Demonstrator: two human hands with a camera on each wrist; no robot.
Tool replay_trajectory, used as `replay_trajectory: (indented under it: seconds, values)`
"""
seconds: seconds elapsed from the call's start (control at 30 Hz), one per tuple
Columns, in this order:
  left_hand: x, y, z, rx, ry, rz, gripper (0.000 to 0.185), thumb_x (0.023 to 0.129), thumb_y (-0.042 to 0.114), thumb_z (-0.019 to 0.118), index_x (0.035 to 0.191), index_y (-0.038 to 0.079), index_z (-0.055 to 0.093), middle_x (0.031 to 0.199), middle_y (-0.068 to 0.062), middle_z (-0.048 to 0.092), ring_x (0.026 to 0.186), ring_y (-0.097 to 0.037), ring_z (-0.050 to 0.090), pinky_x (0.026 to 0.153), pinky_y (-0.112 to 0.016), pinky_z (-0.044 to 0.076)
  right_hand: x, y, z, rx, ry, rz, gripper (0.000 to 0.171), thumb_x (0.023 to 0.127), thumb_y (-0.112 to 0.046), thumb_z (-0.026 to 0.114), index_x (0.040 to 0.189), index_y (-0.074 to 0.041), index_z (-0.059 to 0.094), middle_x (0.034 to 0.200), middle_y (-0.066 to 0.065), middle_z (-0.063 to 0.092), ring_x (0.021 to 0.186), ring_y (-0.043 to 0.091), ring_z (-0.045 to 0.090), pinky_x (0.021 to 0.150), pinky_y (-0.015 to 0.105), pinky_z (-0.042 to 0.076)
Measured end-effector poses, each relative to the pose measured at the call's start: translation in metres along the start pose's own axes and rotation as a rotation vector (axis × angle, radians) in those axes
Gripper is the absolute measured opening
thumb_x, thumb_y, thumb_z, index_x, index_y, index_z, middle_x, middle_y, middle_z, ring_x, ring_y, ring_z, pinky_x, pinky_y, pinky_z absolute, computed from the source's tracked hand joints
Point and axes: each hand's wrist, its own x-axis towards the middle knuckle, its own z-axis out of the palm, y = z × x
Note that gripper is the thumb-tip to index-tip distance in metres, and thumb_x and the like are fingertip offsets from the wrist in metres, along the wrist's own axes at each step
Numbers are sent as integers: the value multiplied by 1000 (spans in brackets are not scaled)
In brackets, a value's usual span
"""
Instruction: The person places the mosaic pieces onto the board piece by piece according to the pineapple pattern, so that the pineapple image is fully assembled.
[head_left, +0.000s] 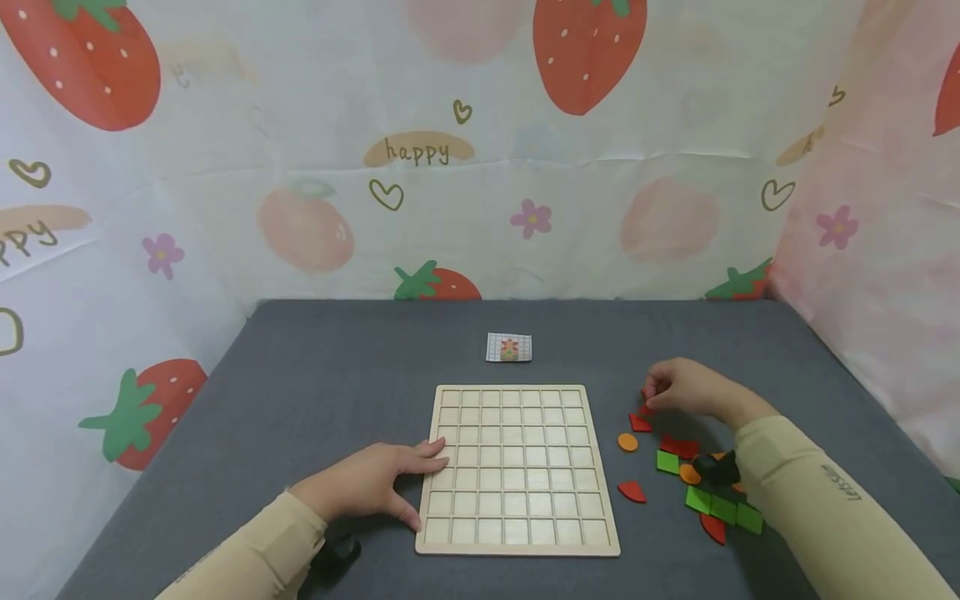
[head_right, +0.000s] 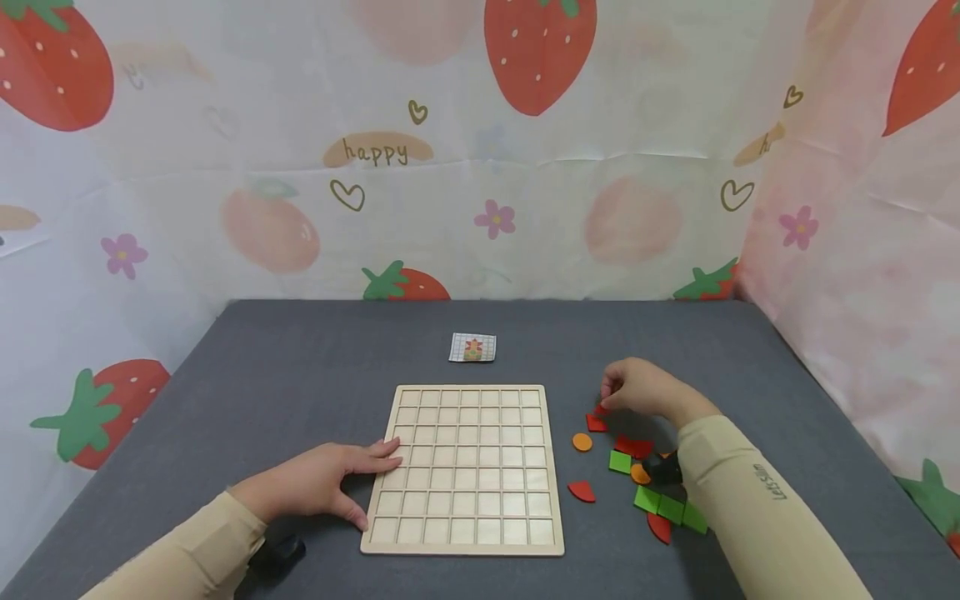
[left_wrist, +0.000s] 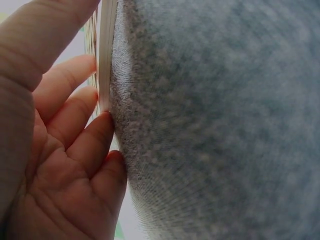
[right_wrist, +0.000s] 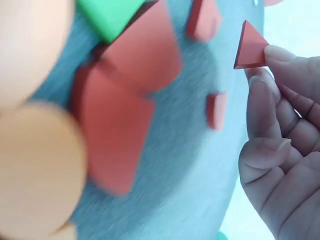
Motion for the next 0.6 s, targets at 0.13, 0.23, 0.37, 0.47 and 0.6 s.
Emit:
replay_trajectory:
  seconds: [0.13,0.23,0.37,0.47,0.6]
  values:
    - [0,1,0,3,3,7,87,55,57,65,131,22,39,139,4,27,124,-13,29,95,-35,31,6,-14,3,-11,33,-33,9,79,-13,62,73,-10,56,69,5,55,58,20,45,51,31,38]
    - [0,2,1,3,1,6,87,55,58,64,131,22,39,140,4,26,124,-13,29,95,-35,31,14,-26,8,3,48,-42,8,79,-15,62,74,-11,57,70,5,57,56,22,46,49,32,39]
    - [-1,3,1,8,3,9,87,56,57,65,131,21,40,139,3,26,124,-13,29,95,-34,31,27,-42,16,34,53,-49,7,80,-17,62,76,-13,57,76,2,59,64,25,49,51,33,40]
    - [-2,4,0,4,0,11,87,56,56,65,131,20,39,139,3,26,124,-13,29,95,-34,31,38,-54,24,56,60,-66,6,81,-16,61,77,-12,58,78,2,59,73,25,51,57,34,41]
    - [-2,3,-2,-8,-4,10,87,57,55,66,131,21,38,140,4,26,124,-13,28,95,-34,31,52,-69,36,73,72,-73,5,80,-14,61,77,-11,58,77,2,59,73,25,51,59,32,41]
